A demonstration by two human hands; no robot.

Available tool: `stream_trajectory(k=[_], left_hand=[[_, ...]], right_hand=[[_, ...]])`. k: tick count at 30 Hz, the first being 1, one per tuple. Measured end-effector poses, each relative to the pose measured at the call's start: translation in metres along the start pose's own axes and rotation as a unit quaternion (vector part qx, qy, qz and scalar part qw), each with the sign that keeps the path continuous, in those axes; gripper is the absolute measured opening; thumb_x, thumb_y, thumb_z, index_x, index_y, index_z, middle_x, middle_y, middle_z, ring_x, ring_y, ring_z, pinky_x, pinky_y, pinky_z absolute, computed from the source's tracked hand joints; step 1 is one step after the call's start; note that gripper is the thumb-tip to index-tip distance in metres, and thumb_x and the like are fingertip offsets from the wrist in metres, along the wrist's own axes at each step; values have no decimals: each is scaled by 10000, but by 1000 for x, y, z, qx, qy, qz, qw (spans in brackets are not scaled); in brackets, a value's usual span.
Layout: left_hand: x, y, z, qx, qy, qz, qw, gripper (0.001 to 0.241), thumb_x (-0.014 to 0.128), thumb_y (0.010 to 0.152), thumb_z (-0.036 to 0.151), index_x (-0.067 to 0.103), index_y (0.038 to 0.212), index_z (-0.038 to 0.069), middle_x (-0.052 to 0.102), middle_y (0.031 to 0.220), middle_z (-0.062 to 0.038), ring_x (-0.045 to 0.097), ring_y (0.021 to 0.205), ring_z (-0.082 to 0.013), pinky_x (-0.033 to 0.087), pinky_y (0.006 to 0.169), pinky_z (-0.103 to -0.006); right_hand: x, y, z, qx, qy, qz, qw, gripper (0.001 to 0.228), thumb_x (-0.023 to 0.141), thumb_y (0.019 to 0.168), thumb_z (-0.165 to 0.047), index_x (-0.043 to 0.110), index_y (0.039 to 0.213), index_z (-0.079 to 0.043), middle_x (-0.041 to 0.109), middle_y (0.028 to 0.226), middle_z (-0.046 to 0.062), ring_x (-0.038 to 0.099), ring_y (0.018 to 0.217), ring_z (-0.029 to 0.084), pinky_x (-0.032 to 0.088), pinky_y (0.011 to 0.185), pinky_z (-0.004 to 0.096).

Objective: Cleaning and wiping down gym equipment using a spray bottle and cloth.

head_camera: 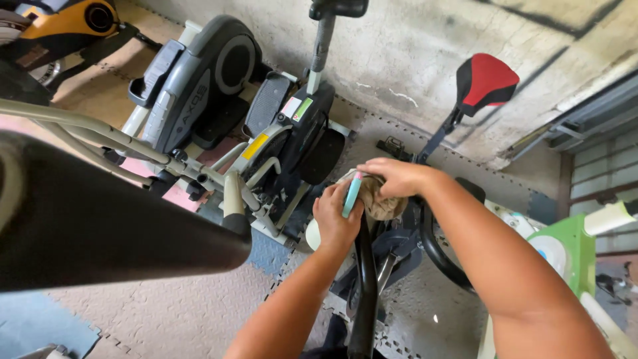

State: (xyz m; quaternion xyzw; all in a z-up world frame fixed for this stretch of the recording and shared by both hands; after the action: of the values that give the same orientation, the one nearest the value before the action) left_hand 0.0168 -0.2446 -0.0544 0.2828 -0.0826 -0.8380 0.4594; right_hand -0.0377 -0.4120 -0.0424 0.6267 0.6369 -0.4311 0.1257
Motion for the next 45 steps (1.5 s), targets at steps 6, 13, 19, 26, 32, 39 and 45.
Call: stream_trajectory(k=[6,13,19,26,32,39,45], left_hand=[[-6,7,10,-30,-23,-14,999,425,765,823,314,718,1234,214,710,1141,-73,670,1073,-287,433,961,-500],[-7,5,11,-13,-24,-4,1000,418,772,829,297,720,1231,196,714,1146,-75,666,1086,-290,414,967,-496],[-4,6,10,-14,-10,1,1000,431,779,816,297,711,1228,190,704,1137,-75,664,1067,-293,421,955,-486],[-8,8,16,-2,-16,0,1000,411,770,837,301,720,1225,175,712,1109,-93,670,1035,-306,448,906,-476],[-11,10,21,4,-10,1,1000,407,787,826,275,725,1209,154,717,1090,-102,671,1003,-310,440,885,-460],[-11,8,24,-9,-30,-8,999,408,777,832,268,722,1225,175,721,1116,-76,677,1018,-286,444,908,-446],[-9,8,22,-16,-21,-8,1000,407,786,835,268,717,1224,168,709,1130,-78,667,1041,-293,415,946,-474]], right_hand=[[21,15,-25,9,-280,140,950,427,837,772,-280,601,1083,-105,644,1110,141,564,1183,394,361,1034,605],[17,18,2,-31,-179,127,975,449,840,694,-208,577,1045,-111,641,1053,146,613,1062,398,504,901,481],[15,16,-7,-26,-107,82,991,470,793,693,-140,576,1109,-144,655,1080,157,623,1055,385,520,851,475],[7,24,24,22,-213,194,957,426,836,774,-299,559,1028,-98,691,979,169,657,960,430,525,782,525],[22,48,47,59,-89,-41,993,467,856,598,-233,653,1010,-148,768,975,112,739,968,340,568,817,470],[22,13,35,54,-217,240,945,388,802,847,-297,561,1065,-85,709,1018,175,660,1007,424,507,822,547],[3,24,15,95,-140,34,985,458,844,696,-227,601,1068,-118,718,1025,161,673,998,373,530,821,463]])
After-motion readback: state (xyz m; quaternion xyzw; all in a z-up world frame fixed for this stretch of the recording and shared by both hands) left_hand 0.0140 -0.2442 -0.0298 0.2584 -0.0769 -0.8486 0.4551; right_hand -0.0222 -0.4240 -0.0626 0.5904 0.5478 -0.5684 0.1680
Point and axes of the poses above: each hand's wrist, its own y-axis towards the middle knuckle, its own x-axis out of the palm, z = x × y, the point moved 8 cm from there along y, towards the middle knuckle
